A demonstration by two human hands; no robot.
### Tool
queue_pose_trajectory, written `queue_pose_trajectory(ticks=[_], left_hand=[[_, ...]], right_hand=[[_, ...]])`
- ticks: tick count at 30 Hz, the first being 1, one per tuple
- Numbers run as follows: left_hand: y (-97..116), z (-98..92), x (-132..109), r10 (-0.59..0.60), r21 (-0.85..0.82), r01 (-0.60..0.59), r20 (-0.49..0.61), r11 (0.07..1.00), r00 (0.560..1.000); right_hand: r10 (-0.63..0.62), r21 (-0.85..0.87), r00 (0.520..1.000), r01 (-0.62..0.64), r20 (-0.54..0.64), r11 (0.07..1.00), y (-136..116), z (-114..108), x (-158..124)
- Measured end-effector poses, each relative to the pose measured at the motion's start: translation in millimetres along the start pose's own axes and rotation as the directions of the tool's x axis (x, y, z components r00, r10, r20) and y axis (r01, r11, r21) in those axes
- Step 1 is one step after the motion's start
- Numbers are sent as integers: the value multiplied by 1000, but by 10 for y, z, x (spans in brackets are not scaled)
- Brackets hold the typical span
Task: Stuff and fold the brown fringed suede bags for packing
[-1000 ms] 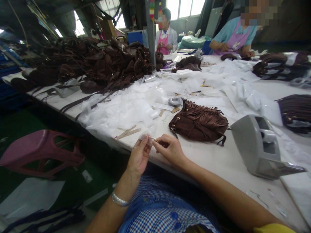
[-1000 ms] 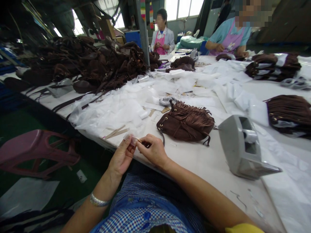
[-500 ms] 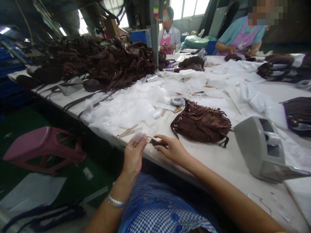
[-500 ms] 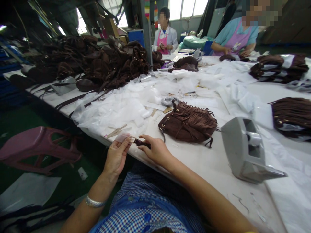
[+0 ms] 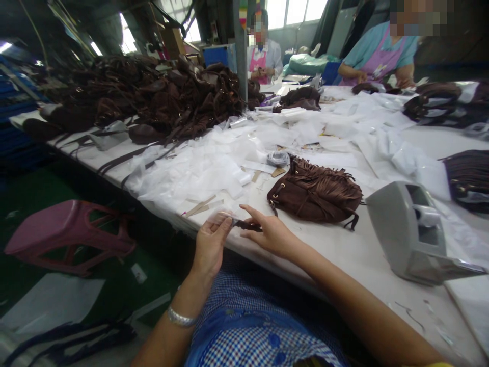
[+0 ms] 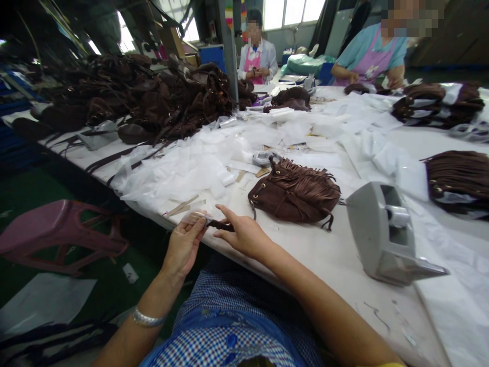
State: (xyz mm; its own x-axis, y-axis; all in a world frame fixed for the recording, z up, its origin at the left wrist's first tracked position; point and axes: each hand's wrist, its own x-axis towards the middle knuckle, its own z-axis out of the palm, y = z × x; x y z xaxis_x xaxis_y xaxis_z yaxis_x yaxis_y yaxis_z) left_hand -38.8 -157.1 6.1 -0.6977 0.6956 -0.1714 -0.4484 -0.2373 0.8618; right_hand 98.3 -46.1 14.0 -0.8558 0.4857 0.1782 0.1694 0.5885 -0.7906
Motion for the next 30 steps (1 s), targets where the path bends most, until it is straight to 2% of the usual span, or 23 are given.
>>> queue_pose_trajectory(ticks=[3, 7, 16, 20, 24, 27, 30], left_hand=[[20, -11, 32, 14, -58, -16, -29, 998, 999], [-6, 3, -3, -18, -84, 19, 13, 996, 1000], [-143, 91, -82, -64, 11, 64, 11, 998, 998], [-96, 64, -32, -40, 22, 40, -18, 999, 999], [-40, 60, 5, -10, -9, 9, -40, 1000, 999], [-101, 116, -23, -51, 14, 51, 17, 999, 999], [-186, 163, -26, -56, 33, 54, 60, 998, 997]], right_hand=[[26, -84, 999, -24, 22, 996, 42, -22, 4], [11, -58, 1000, -11, -4, 998, 37, -32, -1], [-58, 2, 998, 58, 1, 998, -48, -19, -29], [-82, -180, 997, 80, -2, 980, 36, -60, -7], [-26, -398, 999, 6, -43, 918, 116, -83, 46], [-36, -365, 999, 34, 0, 930, 115, -60, 80], [-107, -281, 993, 116, 50, 953, 112, -62, 90]])
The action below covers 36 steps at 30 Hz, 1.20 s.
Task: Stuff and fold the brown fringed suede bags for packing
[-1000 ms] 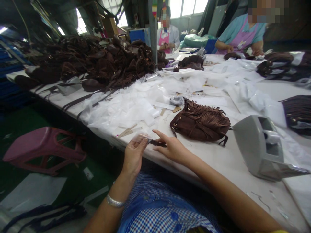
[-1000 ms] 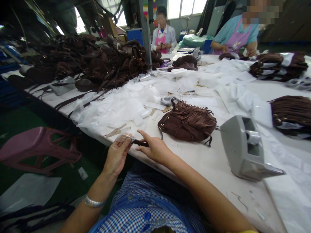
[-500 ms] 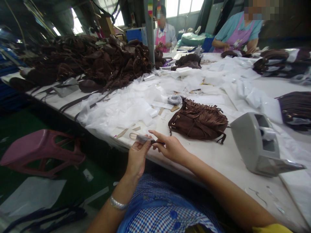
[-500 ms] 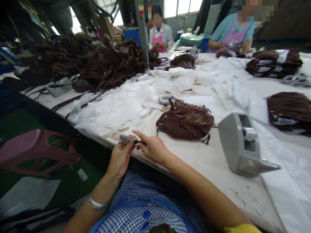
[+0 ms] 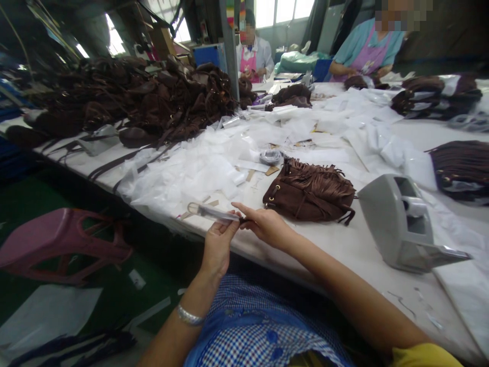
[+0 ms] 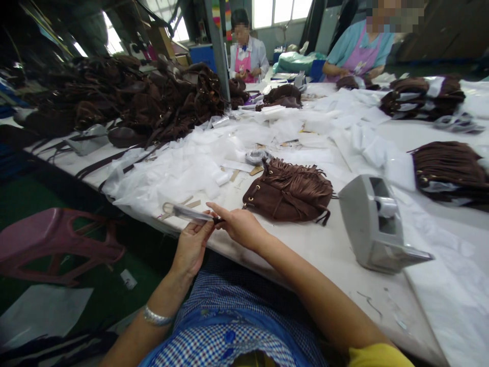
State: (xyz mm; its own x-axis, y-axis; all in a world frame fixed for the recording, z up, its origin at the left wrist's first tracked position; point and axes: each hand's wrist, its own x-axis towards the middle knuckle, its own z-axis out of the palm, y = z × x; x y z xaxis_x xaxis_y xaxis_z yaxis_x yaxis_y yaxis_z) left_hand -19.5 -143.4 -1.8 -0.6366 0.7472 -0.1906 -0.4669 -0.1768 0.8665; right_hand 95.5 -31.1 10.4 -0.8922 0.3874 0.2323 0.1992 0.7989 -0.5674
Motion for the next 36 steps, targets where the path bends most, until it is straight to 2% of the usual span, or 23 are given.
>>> queue_pose_trajectory(ticks=[2, 5, 8, 13, 16, 18, 20, 22, 23, 24, 25, 27, 28, 29, 31, 33, 36], left_hand=[[-19, -4, 37, 3, -5, -3, 5, 1000, 1000], [-3, -38, 105, -4, -49, 2, -49, 999, 999], [-19, -21, 134, -8, -41, 6, -62, 999, 998], [-161, 119, 85, -4, 89, 1, 34, 996, 999], [-139, 75, -19, 5, 288, -51, 159, 956, 987], [-1, -38, -112, -32, 548, -138, 289, 825, 957], [229, -173, -169, -68, 780, -274, 374, 562, 925], [487, -277, -131, 9, 859, -421, 437, 291, 899], [599, -309, -70, 94, 849, -500, 491, 173, 866], [685, -328, 17, 130, 807, -587, 576, 69, 807], [744, -337, 120, 108, 744, -668, 665, -15, 739], [783, -338, 336, -49, 612, -784, 784, -104, 619], [774, -335, 430, -138, 569, -813, 802, -120, 582], [758, -330, 504, -203, 550, -824, 799, -134, 566], [727, -315, 580, -250, 562, -810, 770, -168, 587], [715, -294, 575, -214, 600, -772, 742, -211, 635], [700, -271, 504, -130, 655, -723, 715, -219, 687]], right_hand=[[-50, -40, 998, 49, -30, 998, 52, -23, -16], [-74, -171, 994, 59, -79, 983, 207, -70, -53], [-89, -175, 993, 75, -76, 982, 328, -106, -46], [-123, -19, 990, 122, -68, 992, 306, -128, 66], [-133, 32, 991, 134, -25, 991, 314, -127, 82], [-159, 64, 987, 158, 10, 985, 346, -123, 65], [-160, 76, 987, 158, 25, 985, 370, -120, 46], [-157, 58, 987, 155, 34, 986, 374, -121, 37], [-165, 44, 985, 163, 45, 986, 368, -125, 37], [-181, 30, 982, 179, 61, 983, 362, -133, 37], [-201, 17, 976, 200, 81, 980, 357, -145, 36], [-239, -29, 963, 244, 121, 969, 360, -185, 21], [-241, -78, 962, 252, 130, 965, 374, -212, 5], [-224, -146, 967, 241, 122, 960, 396, -240, -16], [-155, -297, 986, 168, 68, 940, 460, -293, -64], [-99, -390, 995, 96, 12, 916, 534, -332, -102], [-90, -403, 996, 89, 16, 911, 612, -365, -114]])
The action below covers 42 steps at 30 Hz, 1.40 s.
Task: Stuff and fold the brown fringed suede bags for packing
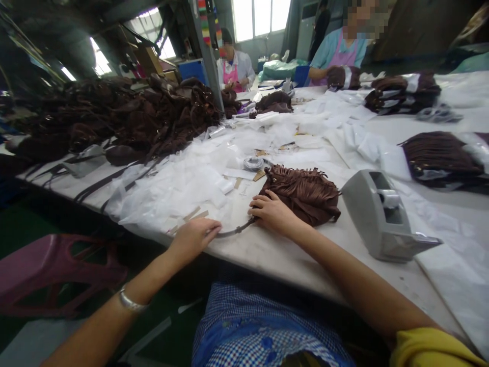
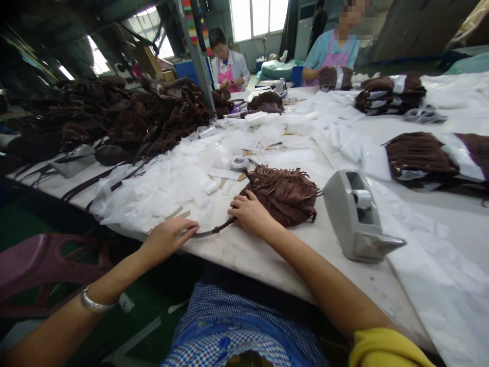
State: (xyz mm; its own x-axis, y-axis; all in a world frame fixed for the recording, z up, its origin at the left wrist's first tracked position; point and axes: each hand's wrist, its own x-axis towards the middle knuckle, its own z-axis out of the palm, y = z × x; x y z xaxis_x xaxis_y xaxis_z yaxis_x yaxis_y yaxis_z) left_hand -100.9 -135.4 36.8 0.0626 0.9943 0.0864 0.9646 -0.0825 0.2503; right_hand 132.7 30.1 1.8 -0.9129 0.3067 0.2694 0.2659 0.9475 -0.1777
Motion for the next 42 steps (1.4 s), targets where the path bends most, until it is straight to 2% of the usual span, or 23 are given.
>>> queue_pose_trajectory(ticks=[5, 8, 13, 16, 19, 22, 25, 27, 29, 32, 34, 37, 42], left_hand=[[39, 143, -65, -57, -111, 59, 13, 992, 998], [70, 255, -50, -84, -156, 74, -62, 985, 995], [278, 429, 146, -104, -280, 55, -167, 959, 980], [398, 546, 273, -107, -302, 48, -180, 952, 978], [454, 639, 337, -174, -352, 97, -196, 931, 965], [494, 660, 332, -247, -485, 120, -205, 866, 947], [502, 571, 233, -233, -543, 69, -239, 837, 943], [419, 460, 91, -202, -485, 39, -289, 874, 936], [227, 337, -103, -158, -353, 36, -323, 935, 933], [-197, 196, -400, -123, -145, 85, -277, 986, 953], [-461, 154, -538, -148, -94, 129, -231, 987, 962], [-700, 144, -631, -176, -121, 156, -175, 980, 969], [-822, 124, -670, -242, -286, 186, -173, 940, 955]], right_hand=[[-9, 63, 1000, 10, -10, 998, 17, -14, 29], [-12, 83, 999, 16, -48, 996, -3, 8, 32], [-25, 142, 995, 39, -101, 989, 0, 81, 21], [-30, 187, 997, 43, -74, 981, 31, 77, 4], [-42, 257, 998, 50, -38, 965, 24, 34, -16], [-81, 277, 996, 87, -36, 957, -42, 22, -22], [-78, 230, 995, 92, -69, 969, -108, 76, -13], [-64, 227, 994, 81, -84, 970, -122, 121, -4], [-66, 242, 995, 82, -76, 967, -113, 152, 5], [-77, 246, 995, 90, -59, 965, -92, 162, 20], [-81, 241, 996, 90, -46, 966, -88, 150, 29], [-71, 228, 997, 75, -25, 971, -100, 110, 36], [-41, 180, 999, 40, 2, 983, -228, 4, 43]])
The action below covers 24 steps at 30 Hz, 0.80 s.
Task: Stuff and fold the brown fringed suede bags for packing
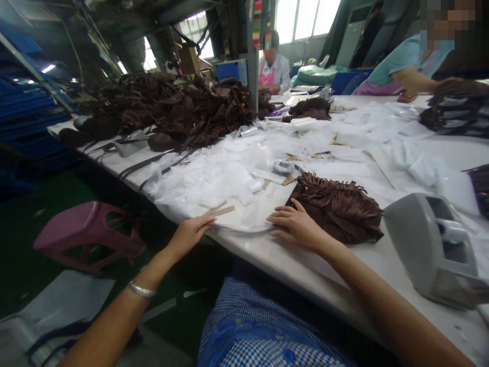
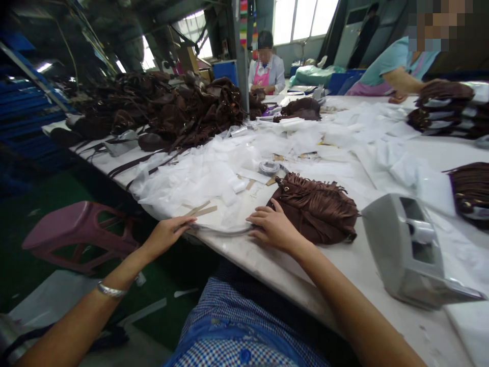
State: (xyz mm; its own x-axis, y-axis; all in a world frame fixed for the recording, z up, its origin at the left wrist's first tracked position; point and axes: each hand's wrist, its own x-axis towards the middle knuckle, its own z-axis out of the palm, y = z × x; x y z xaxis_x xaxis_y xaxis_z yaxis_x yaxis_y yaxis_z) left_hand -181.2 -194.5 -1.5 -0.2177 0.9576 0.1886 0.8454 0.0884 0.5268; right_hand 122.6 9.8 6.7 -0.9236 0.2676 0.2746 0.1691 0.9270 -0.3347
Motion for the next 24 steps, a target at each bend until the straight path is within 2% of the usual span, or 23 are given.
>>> queue_pose_trajectory(ticks=[5, 8, 11, 15, 18, 21, 24], left_hand=[[-43, -23, -40, -82, -178, 74, -41, 981, 996], [-61, 21, -66, -123, -373, 107, -18, 922, 992], [-82, 92, -95, -159, -565, 128, -6, 815, 987], [-97, 150, -150, -198, -670, 122, -39, 732, 979], [-78, 125, -185, -190, -606, 110, -70, 788, 979], [-44, 73, -193, -165, -395, 119, -85, 911, 983], [-15, 25, -165, -97, -244, 79, -59, 966, 994]], right_hand=[[-75, -10, 995, 75, -68, 997, -359, 107, 190], [-95, 0, 995, 95, 3, 995, -579, 292, 421], [-33, -52, 994, 38, 100, 998, -735, 469, 656], [44, -125, 988, -25, 149, 992, -833, 581, 856], [62, -97, 989, -50, 130, 994, -836, 616, 897], [48, -43, 994, -44, 96, 998, -817, 656, 875], [-5, -9, 996, 5, 84, 1000, -821, 672, 833]])
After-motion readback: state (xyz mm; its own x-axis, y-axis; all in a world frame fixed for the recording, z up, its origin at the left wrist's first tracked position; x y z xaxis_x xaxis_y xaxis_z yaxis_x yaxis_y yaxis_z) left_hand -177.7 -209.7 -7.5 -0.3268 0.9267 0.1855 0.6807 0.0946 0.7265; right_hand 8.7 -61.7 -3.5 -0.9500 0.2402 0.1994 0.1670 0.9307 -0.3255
